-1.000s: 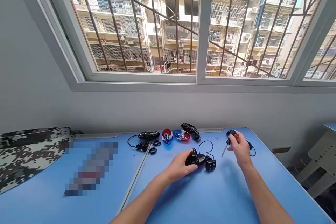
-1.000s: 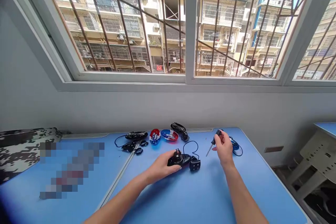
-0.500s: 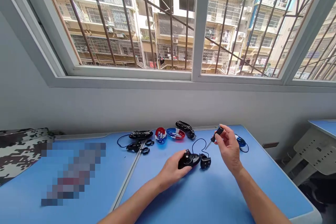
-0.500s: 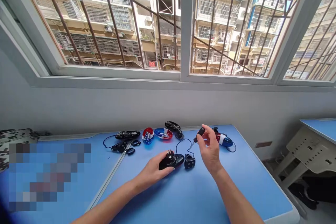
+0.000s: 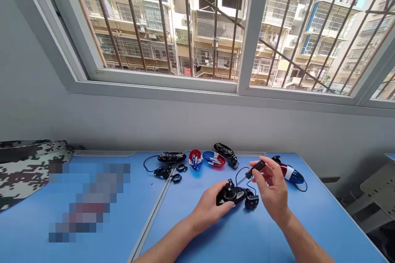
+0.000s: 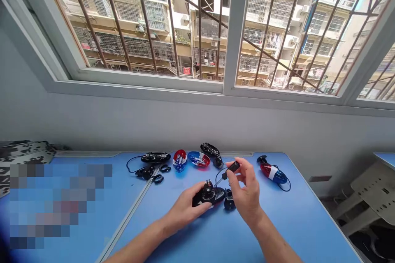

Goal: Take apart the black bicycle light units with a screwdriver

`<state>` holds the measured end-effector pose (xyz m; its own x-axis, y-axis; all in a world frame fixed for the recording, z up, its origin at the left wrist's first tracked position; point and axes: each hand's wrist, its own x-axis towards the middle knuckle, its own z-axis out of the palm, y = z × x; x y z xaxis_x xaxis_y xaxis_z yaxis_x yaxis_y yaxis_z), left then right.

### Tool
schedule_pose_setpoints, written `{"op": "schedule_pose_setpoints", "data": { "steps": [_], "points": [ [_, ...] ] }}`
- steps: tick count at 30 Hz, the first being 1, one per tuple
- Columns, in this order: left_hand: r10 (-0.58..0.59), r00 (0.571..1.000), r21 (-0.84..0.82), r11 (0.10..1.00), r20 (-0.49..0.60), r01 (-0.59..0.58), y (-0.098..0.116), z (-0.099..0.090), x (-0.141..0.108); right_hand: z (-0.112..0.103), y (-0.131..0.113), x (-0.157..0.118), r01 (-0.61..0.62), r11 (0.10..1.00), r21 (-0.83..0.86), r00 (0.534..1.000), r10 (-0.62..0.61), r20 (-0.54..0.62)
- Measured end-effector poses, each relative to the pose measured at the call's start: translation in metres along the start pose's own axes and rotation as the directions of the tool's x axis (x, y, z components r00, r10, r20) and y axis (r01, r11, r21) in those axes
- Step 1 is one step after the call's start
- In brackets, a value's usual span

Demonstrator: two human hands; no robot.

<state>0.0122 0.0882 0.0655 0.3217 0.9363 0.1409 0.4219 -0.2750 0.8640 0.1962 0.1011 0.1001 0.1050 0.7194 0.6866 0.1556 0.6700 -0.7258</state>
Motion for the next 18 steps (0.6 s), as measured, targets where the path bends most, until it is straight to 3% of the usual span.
{"op": "schedule_pose_setpoints", "data": {
  "steps": [6,18],
  "points": [
    [-0.068,0.998,-0.063,0.996,0.015,0.069,-0.006,-0.002,-0.004,-0.009,-0.005,-0.005,0.031,0.998,-0.06,0.999,-0.03,0.021],
    [-0.016,1.0,-0.061,0.998,0.008,0.016,-0.008,-0.004,-0.003,-0.002,-0.007,-0.016,0.134,0.987,-0.093,0.987,-0.125,0.097]
  ]
}}
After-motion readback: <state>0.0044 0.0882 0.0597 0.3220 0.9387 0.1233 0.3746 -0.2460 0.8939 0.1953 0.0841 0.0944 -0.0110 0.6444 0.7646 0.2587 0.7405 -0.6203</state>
